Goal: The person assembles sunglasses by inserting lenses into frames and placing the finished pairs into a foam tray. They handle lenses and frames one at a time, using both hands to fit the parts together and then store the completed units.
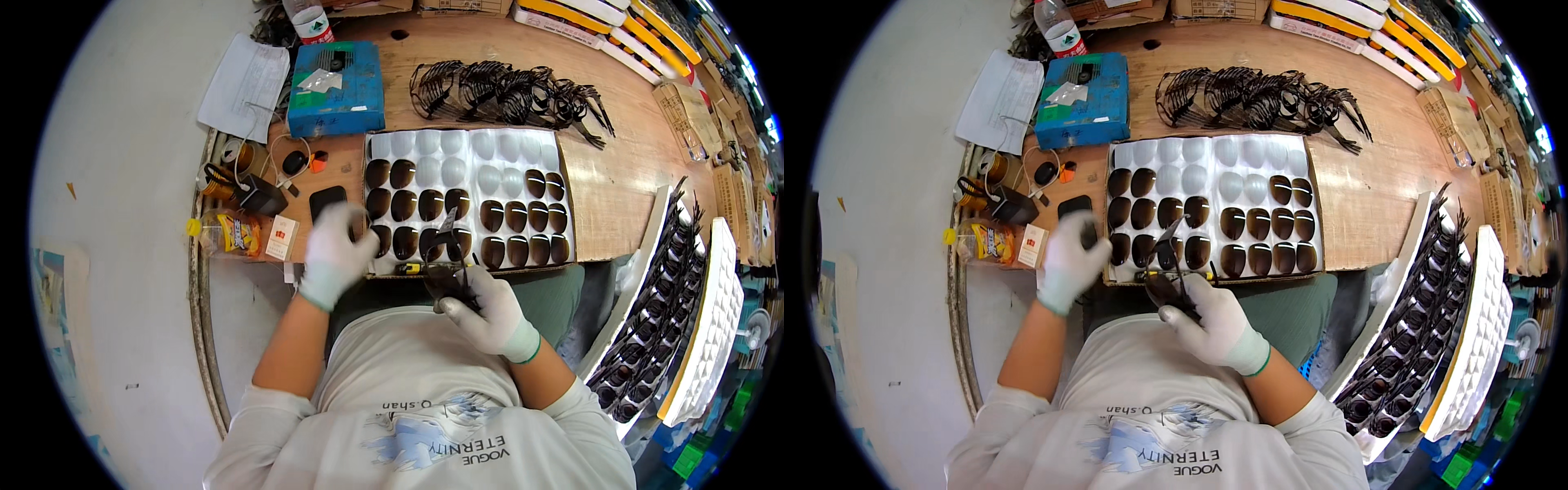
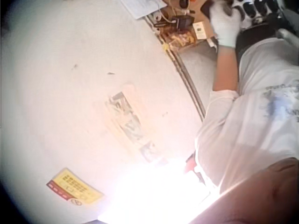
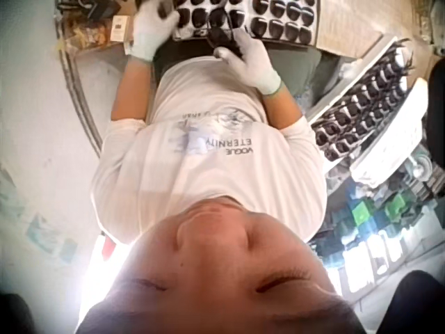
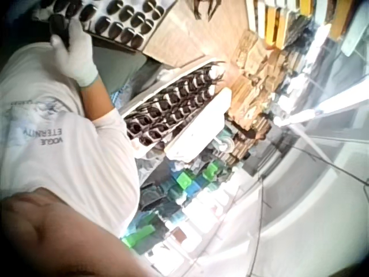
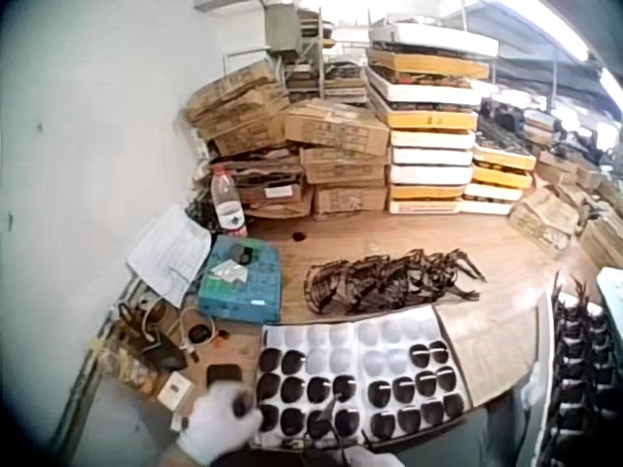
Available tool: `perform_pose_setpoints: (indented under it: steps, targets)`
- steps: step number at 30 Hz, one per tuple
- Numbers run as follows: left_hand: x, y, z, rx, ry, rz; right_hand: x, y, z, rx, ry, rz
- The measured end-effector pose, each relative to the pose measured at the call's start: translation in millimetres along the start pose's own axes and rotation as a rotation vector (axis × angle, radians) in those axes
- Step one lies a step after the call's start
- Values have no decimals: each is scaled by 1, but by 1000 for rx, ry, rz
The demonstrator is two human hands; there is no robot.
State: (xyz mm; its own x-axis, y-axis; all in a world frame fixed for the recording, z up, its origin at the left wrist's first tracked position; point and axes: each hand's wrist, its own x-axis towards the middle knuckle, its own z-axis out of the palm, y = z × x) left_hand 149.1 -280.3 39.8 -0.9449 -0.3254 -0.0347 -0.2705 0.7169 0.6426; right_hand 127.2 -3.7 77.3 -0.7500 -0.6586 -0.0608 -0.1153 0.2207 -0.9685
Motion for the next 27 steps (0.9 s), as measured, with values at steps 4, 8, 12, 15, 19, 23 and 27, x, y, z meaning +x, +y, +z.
perform_pose_setpoints:
  steps: [4,8,12,15,19,23,27]
  targets:
    - [60,-42,5,488,-51,-376,-4,-4,1,62,56,-22]
    - [80,-44,17,489,-185,-467,-10,-3,-7,47,57,36]
    - [86,-43,25,493,-172,-458,-10,4,1,174,115,35]
    - [90,-46,23,477,-194,-454,-10,7,-1,90,61,94]
    - [93,-27,20,497,-243,-493,-3,7,1,82,54,69]
    - [95,-31,25,550,-254,-525,3,0,5,108,43,51]
    - [93,-33,19,500,-264,-513,3,7,5,88,21,44]
